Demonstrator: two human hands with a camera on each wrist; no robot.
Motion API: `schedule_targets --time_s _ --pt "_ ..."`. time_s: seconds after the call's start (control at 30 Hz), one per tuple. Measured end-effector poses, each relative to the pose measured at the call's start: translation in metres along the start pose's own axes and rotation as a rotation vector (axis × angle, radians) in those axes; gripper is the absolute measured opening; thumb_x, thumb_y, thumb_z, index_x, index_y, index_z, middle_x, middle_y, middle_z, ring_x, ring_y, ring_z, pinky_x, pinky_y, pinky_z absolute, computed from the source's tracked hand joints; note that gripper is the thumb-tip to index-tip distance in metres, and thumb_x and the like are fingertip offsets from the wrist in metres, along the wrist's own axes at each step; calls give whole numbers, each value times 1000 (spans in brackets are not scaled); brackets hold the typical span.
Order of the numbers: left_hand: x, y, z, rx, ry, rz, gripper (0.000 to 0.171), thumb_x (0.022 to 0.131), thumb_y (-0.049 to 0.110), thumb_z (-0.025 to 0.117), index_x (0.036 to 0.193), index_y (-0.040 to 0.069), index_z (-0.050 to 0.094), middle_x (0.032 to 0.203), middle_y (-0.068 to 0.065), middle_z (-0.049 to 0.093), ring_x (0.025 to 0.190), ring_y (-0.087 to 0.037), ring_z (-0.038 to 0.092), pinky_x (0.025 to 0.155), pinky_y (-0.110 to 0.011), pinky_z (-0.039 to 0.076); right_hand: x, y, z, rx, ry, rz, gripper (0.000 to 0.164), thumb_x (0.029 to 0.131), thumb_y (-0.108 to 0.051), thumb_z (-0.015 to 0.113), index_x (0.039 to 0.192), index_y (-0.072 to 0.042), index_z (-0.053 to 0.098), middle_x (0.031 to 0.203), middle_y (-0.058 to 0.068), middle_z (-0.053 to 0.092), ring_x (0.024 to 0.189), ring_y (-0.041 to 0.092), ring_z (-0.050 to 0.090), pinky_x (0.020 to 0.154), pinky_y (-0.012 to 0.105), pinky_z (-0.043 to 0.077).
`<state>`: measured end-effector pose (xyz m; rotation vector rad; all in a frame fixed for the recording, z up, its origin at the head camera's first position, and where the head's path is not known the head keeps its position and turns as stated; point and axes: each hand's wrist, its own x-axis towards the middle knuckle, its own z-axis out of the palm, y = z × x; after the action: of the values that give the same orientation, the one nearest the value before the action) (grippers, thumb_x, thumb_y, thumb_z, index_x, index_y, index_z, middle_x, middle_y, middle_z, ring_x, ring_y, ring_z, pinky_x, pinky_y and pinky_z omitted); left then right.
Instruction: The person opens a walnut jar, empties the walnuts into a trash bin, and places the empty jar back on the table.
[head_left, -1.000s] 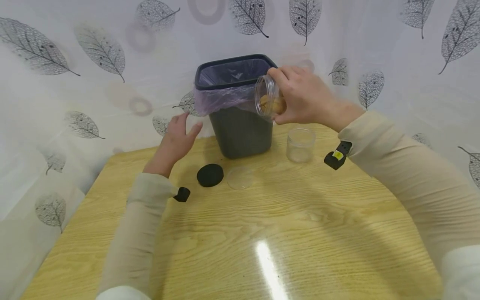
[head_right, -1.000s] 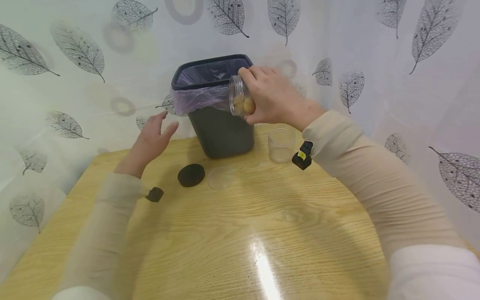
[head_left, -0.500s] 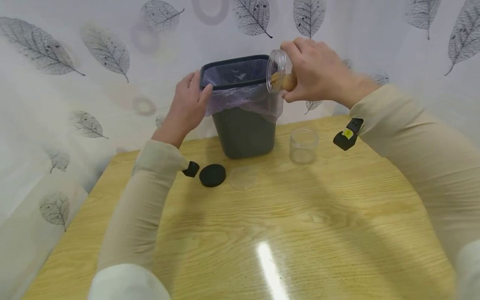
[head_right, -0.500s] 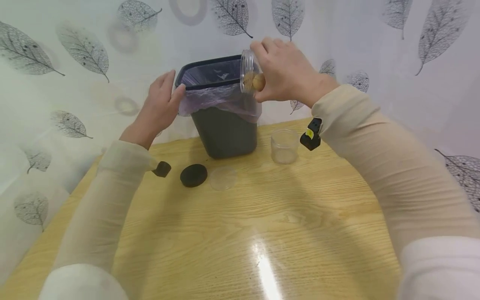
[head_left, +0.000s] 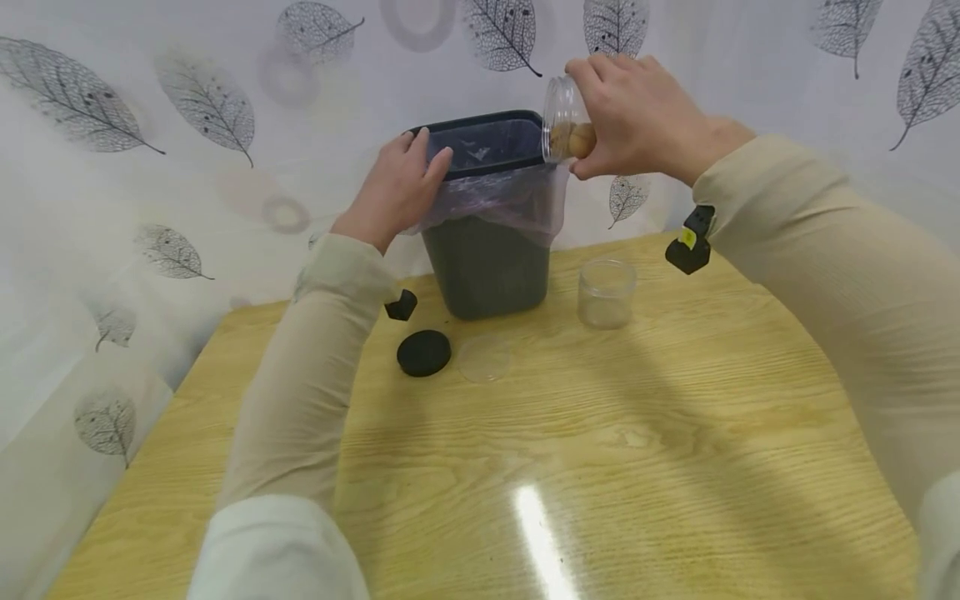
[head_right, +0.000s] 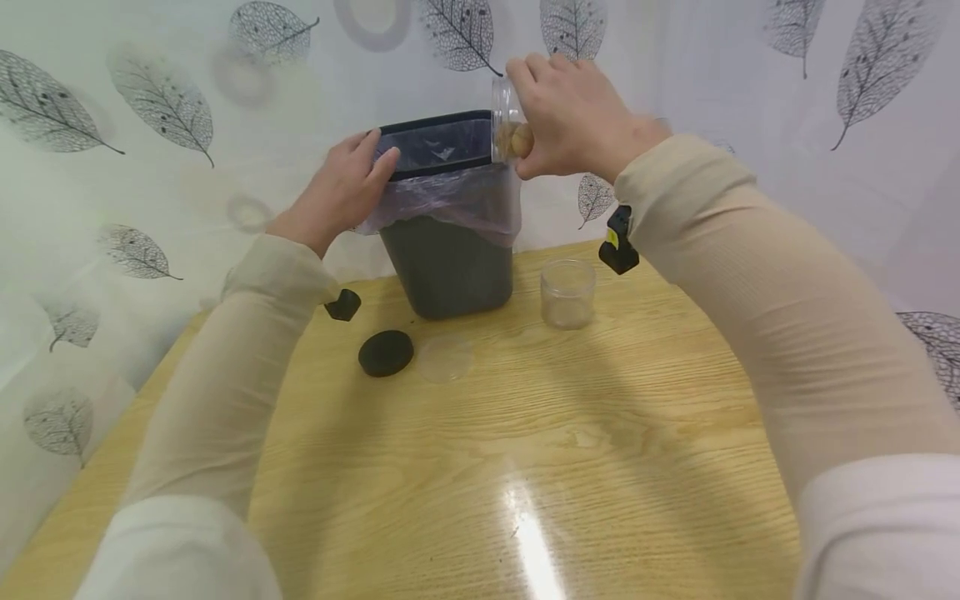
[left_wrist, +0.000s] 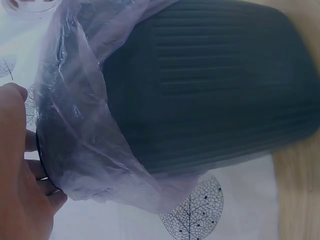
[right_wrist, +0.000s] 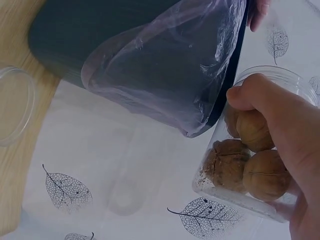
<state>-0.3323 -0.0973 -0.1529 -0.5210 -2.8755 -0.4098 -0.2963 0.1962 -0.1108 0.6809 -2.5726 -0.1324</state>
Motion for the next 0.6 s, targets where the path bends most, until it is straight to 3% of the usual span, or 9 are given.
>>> schedule_targets --time_s 0.4,0.6 --pt "11 4 6 140 -86 -61 73 105 47 5 156 -5 5 165 -24 6 154 -35 5 126 -43 5 25 -5 -3 -79 -62 30 94 77 -32 74 149 5 24 139 30 43 130 50 38 112 62 29" --pt "12 7 7 278 -97 3 67 107 37 2 155 -9 11 162 -29 14 151 -45 12 126 -47 7 30 -6 -2 -131 -62 20 91 77 -29 75 146 5 26 139 30 42 131 49 37 111 60 28"
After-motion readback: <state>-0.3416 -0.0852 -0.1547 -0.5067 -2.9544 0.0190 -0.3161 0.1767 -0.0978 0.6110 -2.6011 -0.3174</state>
